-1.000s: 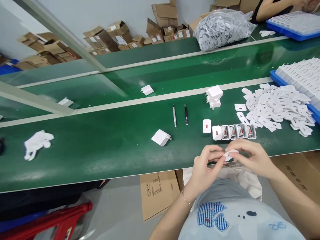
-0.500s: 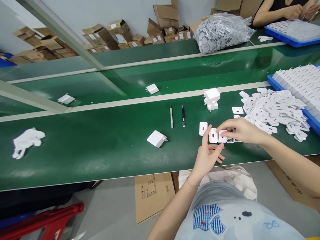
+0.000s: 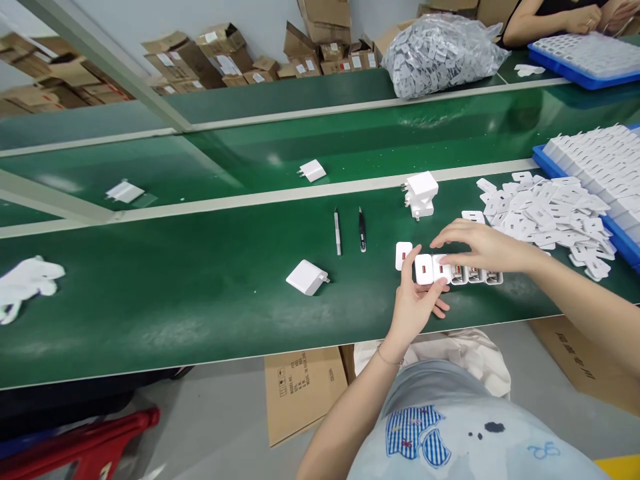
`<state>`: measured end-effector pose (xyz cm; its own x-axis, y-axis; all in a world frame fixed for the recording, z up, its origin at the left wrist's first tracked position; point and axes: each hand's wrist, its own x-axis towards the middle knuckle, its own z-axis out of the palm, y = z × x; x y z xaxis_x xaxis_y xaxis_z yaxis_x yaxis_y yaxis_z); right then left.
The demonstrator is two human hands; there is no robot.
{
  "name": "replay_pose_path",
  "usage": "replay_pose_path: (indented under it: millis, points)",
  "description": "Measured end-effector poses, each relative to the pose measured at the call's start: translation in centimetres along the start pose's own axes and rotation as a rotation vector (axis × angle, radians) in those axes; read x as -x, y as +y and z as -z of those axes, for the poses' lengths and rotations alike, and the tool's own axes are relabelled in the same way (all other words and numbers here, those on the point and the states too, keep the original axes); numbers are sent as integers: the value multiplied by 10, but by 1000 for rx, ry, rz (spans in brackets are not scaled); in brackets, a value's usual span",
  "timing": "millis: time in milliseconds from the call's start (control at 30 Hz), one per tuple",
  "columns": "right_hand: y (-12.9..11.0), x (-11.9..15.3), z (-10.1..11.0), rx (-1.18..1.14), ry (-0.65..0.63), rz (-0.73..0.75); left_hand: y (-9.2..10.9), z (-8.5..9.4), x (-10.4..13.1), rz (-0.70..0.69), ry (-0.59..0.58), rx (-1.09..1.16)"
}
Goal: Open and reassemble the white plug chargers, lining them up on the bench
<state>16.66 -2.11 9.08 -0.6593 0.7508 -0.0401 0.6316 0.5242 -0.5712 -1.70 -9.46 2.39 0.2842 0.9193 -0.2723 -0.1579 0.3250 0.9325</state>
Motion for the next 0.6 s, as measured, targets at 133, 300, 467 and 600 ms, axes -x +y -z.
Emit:
replay_pose_path:
  millis: [133,300,467,600]
  points:
    - [-3,-24,29,-18,-349,-84,2,-1,-1,12,0,13]
    - [-21,-62,43,89,-625,-141,3,-2,-4,41,-5,65]
    - [-42,-81,38,231,-668,-250,3,-2,-7,47,-9,101]
    - [-45,-87,35,236,-693,-224,3,-3,-7,48,7,132]
